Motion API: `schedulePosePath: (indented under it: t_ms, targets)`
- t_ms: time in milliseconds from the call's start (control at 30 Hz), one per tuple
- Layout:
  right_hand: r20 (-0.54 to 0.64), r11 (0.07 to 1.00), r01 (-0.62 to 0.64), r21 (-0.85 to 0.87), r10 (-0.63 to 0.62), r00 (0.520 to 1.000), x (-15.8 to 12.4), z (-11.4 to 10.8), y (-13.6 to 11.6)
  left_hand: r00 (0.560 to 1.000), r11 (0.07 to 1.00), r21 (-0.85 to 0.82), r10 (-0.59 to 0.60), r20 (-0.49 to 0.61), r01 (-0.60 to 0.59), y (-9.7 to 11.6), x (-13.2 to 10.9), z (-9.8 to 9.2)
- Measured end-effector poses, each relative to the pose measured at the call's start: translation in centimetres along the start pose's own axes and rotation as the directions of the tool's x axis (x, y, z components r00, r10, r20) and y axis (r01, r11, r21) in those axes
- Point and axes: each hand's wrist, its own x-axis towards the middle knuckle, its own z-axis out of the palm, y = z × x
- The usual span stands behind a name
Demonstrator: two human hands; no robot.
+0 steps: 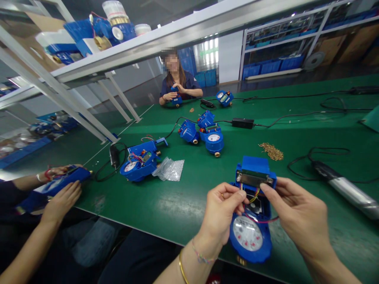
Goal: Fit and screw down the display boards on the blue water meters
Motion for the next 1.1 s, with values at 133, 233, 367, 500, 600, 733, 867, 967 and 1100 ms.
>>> schedulePosePath:
  t_ms: [133,233,367,500,600,733,867,967,1100]
  targets:
    - [0.001,1.0,0.011,0.019,-0.011,1.0,0.1,-0.1,0.1,1.0,1.0,0.018,-0.01,-0.003,0.01,0.0,0.1,0.1]
    - [-0.004,0.999,0.012,0.033,-0.011,1.0,0.1,0.1,0.1,1.0,0.999,0.032,-0.015,-0.003,0.015,0.1,0.1,0.2]
    - [-0.001,0.999,0.01,0.038,-0.01,1.0,0.1,0.1,-0.1,1.0,0.998,0.06,-0.017,-0.002,0.017,0.2,0.0,0.3]
    - [-0.002,0.999,-0.013,0.048,0.013,1.0,0.1,-0.1,0.0,1.0,0.996,0.085,-0.011,-0.002,0.012,0.1,0.0,0.4]
    - [-0.016,0.997,-0.047,0.063,0.048,0.999,0.1,-0.2,0.3,1.0,0.995,0.098,-0.006,0.001,0.006,0.1,0.0,0.3]
    - [-0.02,0.989,-0.106,0.104,0.109,0.994,0.1,-0.3,0.8,1.0,0.995,0.103,-0.002,0.0,0.002,0.1,0.1,0.1]
    - [-0.007,0.98,-0.143,0.136,0.145,0.989,0.2,-0.3,1.0,1.0,0.996,0.092,0.013,-0.012,-0.011,0.0,0.0,0.1]
    - [0.021,0.976,-0.158,0.151,0.157,0.987,0.2,-0.3,0.9,1.0,0.995,0.098,0.025,-0.018,-0.023,-0.1,-0.1,0.1]
    - [0.018,0.966,-0.181,0.186,0.181,0.983,0.2,-0.3,1.3,0.999,0.993,0.108,0.04,-0.022,-0.038,-0.2,-0.2,0.1]
